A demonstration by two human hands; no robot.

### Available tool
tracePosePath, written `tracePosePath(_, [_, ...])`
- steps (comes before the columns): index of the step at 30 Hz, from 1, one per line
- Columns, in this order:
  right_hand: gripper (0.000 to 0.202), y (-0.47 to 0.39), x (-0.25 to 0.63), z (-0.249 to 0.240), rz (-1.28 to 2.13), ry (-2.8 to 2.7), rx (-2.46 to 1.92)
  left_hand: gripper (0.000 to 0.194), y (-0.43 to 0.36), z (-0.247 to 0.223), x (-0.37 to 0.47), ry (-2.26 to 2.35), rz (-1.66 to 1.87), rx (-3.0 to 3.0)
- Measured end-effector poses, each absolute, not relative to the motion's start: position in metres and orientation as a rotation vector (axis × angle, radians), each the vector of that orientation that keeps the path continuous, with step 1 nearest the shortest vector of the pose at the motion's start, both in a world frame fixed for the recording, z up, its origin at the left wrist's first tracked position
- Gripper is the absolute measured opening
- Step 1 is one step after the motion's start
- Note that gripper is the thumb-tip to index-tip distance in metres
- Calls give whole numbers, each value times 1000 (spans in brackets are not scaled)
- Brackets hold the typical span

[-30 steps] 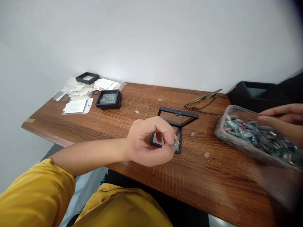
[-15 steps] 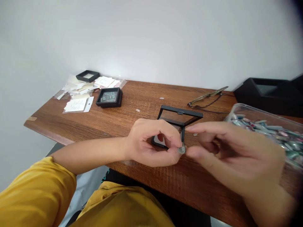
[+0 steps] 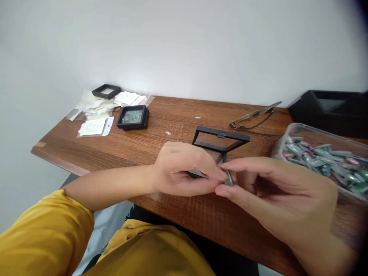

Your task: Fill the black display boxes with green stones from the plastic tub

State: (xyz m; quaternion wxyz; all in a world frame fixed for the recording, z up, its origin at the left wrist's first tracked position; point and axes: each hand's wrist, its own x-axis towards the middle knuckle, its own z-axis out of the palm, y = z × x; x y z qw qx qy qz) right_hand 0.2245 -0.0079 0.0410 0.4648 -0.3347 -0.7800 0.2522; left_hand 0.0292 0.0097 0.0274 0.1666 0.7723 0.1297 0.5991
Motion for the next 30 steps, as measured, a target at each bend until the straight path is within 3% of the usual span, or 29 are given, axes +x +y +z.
tracePosePath(30, [19, -9, 227, 47, 596, -1925, -852, 6, 17, 34, 24, 320, 1672, 2400])
